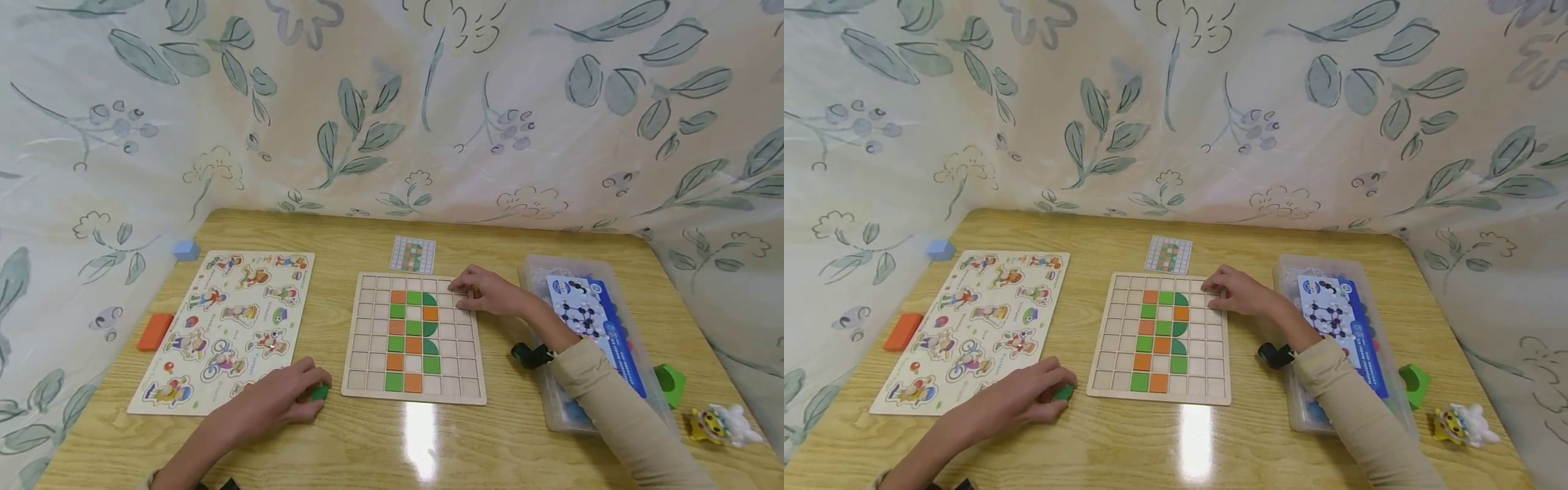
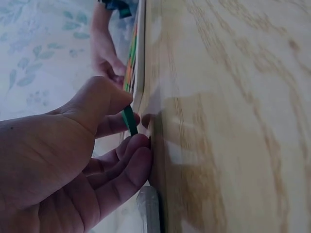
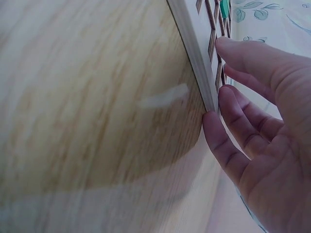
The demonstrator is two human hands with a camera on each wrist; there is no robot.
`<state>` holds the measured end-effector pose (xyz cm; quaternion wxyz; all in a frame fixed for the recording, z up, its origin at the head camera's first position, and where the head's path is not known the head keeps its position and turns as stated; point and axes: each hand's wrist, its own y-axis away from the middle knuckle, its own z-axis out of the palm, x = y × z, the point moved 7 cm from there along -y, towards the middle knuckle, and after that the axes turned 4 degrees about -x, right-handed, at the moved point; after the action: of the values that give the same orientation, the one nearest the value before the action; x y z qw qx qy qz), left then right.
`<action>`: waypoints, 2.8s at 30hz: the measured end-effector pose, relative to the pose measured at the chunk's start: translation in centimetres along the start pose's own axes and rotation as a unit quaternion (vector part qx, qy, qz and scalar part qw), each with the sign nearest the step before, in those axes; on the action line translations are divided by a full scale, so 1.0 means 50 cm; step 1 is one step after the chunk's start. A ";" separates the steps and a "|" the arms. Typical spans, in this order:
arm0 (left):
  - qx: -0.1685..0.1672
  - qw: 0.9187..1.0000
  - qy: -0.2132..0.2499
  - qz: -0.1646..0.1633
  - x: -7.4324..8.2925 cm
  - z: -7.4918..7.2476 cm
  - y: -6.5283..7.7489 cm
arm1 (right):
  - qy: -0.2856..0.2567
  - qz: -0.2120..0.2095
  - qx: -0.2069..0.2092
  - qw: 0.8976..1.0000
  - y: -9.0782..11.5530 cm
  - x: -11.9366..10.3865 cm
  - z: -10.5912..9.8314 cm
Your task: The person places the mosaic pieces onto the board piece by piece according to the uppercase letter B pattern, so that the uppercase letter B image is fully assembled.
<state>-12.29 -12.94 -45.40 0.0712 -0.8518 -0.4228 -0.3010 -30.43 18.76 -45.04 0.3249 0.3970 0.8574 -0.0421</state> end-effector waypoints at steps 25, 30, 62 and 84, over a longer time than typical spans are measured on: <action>0.018 0.998 -0.048 0.027 0.013 -0.012 0.003 | -0.002 -0.026 0.003 1.000 0.003 -0.006 -0.002; 0.027 0.997 -0.061 0.034 0.014 -0.012 0.000 | 0.000 -0.019 0.001 1.000 0.002 -0.005 0.000; 0.116 0.984 -0.070 0.118 0.048 -0.032 -0.041 | 0.002 -0.004 -0.001 1.000 0.001 0.000 0.002; 0.073 0.970 -0.121 0.199 0.143 0.006 -0.145 | -0.005 -0.002 -0.005 1.000 0.004 -0.005 0.001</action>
<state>-14.41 -3.38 -42.49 0.1397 -0.9416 -0.2707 -0.1434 -30.17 18.70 -44.88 0.3315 0.3936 0.8565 -0.0402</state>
